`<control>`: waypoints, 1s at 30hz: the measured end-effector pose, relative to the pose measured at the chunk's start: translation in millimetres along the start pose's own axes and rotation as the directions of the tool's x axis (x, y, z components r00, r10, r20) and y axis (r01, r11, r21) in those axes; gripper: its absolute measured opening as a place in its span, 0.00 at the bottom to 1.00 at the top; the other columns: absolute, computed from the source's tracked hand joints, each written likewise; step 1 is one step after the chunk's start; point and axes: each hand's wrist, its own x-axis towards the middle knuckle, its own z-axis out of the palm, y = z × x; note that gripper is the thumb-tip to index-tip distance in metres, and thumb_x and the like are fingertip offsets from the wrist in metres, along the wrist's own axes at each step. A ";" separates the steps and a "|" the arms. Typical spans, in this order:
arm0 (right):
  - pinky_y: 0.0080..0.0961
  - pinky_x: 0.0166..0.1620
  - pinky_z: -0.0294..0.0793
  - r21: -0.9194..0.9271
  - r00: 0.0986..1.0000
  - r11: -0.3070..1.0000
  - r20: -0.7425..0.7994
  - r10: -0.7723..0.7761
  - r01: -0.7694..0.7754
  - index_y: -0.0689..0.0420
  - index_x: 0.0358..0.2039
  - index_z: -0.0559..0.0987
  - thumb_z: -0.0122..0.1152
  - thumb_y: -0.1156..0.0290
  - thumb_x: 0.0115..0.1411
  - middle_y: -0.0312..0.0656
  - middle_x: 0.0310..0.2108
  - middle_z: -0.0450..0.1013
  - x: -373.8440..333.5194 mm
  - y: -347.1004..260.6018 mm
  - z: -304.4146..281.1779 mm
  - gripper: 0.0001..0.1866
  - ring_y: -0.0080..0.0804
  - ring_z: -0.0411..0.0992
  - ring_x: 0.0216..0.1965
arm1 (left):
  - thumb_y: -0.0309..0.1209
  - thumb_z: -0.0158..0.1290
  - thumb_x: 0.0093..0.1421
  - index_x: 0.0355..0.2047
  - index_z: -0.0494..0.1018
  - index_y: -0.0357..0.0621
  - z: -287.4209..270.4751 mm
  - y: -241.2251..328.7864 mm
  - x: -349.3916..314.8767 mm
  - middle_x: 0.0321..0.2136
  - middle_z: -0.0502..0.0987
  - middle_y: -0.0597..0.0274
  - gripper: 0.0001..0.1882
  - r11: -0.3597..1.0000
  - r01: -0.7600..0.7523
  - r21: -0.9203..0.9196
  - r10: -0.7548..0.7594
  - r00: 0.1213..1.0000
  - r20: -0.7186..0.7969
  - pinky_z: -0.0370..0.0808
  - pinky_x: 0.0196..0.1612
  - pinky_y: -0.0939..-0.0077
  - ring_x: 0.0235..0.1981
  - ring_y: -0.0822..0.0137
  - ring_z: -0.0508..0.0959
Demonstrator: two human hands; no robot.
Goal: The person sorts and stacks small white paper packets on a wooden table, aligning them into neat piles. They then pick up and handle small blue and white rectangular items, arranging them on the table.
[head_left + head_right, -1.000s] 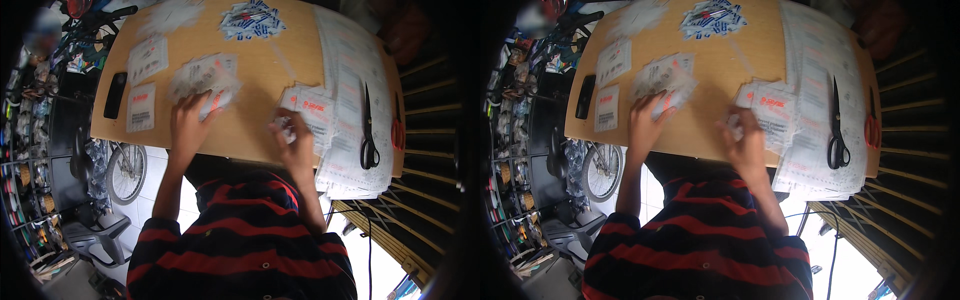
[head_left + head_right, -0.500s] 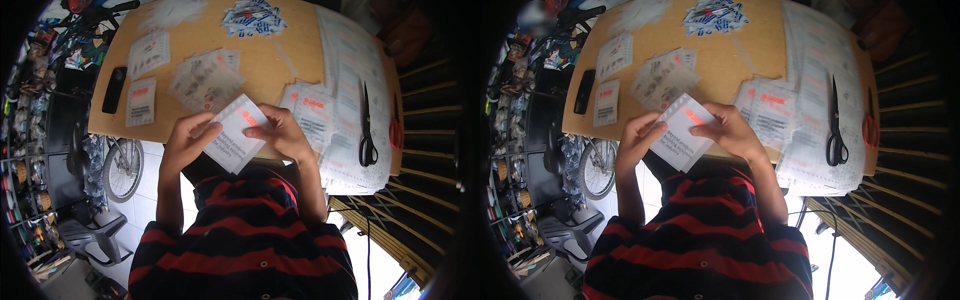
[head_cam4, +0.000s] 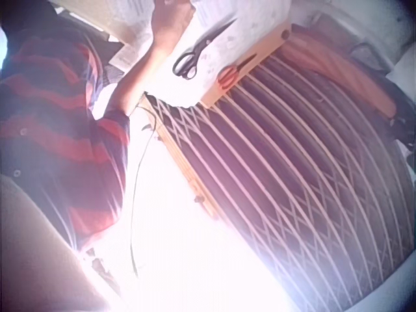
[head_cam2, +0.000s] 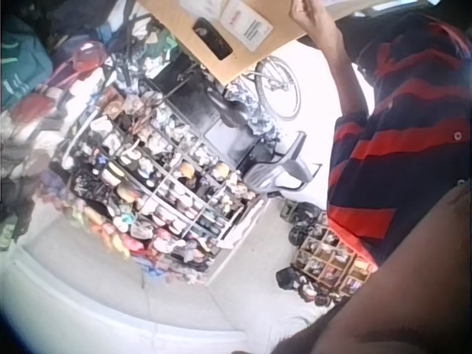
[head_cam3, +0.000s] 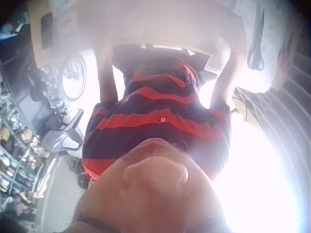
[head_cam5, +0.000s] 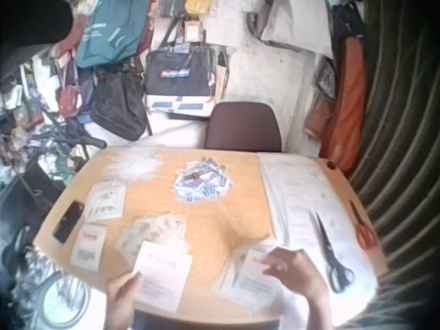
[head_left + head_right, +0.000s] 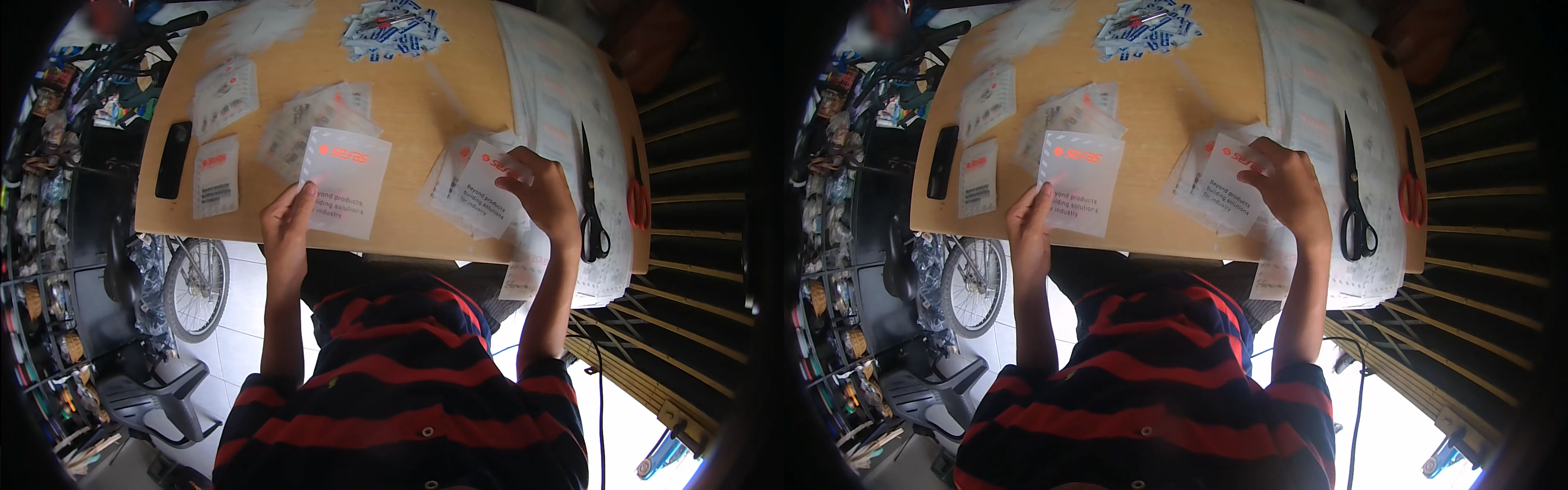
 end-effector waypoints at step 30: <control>0.37 0.49 0.66 -0.429 0.935 0.899 -0.275 -0.222 0.087 0.55 0.44 0.77 0.63 0.72 0.54 0.46 0.37 0.72 17.1 2.8 -2.5 0.16 0.45 0.65 0.43 | 0.40 0.62 0.49 0.57 0.67 0.48 -34.4 9.7 58.1 0.56 0.65 0.50 0.34 0.082 -0.626 0.776 0.194 0.774 0.603 0.61 0.56 0.52 0.53 0.46 0.65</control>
